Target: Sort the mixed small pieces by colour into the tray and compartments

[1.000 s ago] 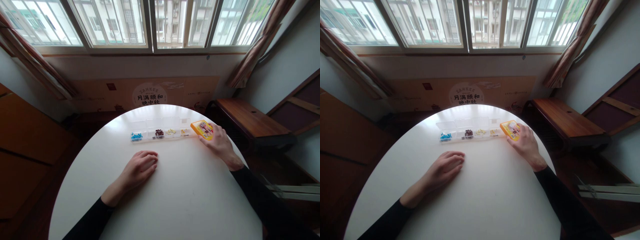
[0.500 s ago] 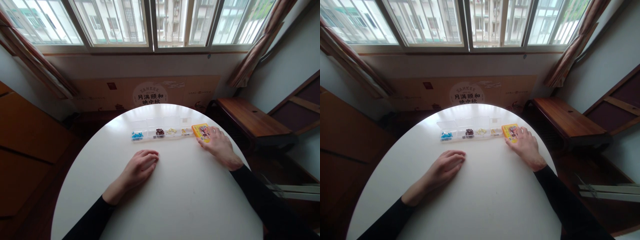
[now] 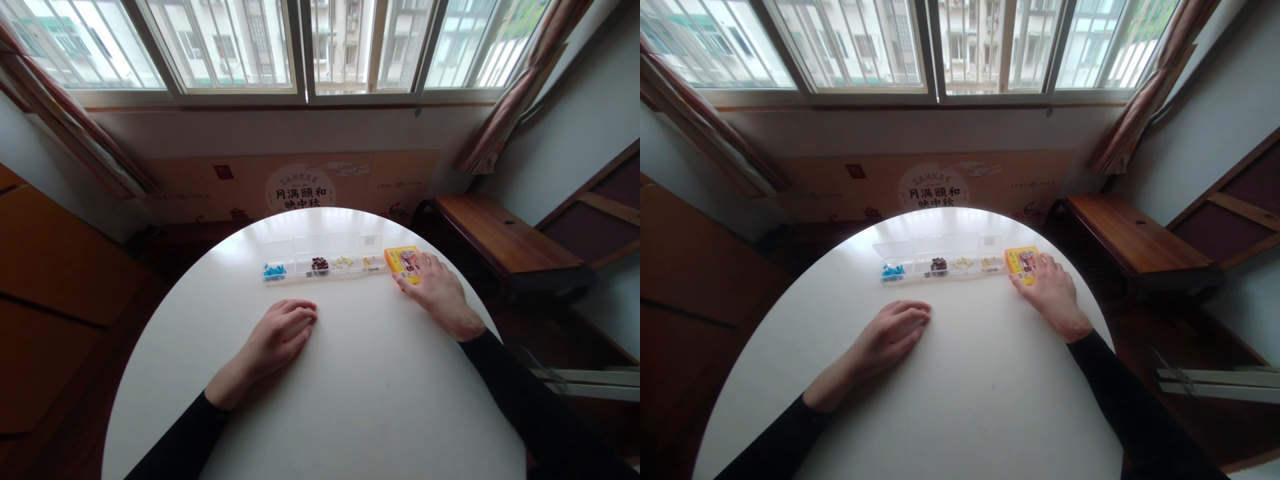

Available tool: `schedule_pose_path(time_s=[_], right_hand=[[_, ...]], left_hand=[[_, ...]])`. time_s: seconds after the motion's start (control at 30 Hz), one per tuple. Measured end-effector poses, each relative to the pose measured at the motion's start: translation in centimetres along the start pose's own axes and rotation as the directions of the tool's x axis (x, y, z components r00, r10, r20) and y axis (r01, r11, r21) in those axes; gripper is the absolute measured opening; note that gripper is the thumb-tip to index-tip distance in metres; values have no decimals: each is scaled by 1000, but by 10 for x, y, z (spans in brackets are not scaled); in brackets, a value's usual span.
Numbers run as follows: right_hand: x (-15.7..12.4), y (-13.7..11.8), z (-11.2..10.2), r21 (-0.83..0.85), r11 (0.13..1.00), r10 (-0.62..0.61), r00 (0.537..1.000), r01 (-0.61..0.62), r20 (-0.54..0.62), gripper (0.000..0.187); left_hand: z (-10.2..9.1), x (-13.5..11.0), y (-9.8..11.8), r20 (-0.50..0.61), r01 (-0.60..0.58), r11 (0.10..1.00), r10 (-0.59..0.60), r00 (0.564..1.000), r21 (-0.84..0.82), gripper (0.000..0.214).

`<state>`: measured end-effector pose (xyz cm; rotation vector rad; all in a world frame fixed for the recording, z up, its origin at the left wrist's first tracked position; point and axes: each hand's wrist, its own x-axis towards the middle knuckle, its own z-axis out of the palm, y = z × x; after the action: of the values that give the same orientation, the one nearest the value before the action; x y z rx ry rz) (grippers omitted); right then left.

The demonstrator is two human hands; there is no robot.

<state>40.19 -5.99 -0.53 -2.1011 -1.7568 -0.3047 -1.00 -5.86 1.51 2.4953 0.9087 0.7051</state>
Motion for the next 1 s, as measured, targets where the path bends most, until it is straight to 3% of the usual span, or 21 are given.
schedule_pose_path(time_s=[0.1,0.2,0.33,0.5,0.57,0.7,0.77,0.83,0.93,1.0], right_hand=[[3,-4,-5,94,993,-67,993,76,-96,66],[3,-16,-13,239,929,-247,953,284,-174,52],[-9,-42,-19,477,684,-580,808,552,-102,40],[-23,-68,-17,601,491,-778,628,631,-23,34],[-24,-72,-17,599,471,-797,603,648,-25,29],[-22,-73,-19,602,484,-786,618,635,-21,30],[-22,-73,-19,602,484,-787,617,635,-18,29],[-22,-73,-19,601,482,-790,613,637,-16,29],[-21,-73,-17,603,484,-791,612,634,-9,33],[-21,-73,-16,605,487,-789,614,629,-3,36]], left_hand=[[0,-2,-1,-29,12,1000,-12,1000,6,19],[1,-2,-3,-101,43,998,-38,994,44,17],[-2,2,-6,-265,98,992,-75,961,75,18],[-14,8,-16,-494,189,981,-146,857,37,34],[-21,12,-24,-576,197,977,-117,809,78,37],[-38,26,-46,-656,234,954,-56,753,187,56],[-44,35,-59,-639,218,938,5,769,271,69],[-48,43,-73,-573,183,928,39,818,325,83],[-49,50,-90,-455,176,900,28,890,399,100],[-48,51,-98,-402,183,881,8,916,436,102]])
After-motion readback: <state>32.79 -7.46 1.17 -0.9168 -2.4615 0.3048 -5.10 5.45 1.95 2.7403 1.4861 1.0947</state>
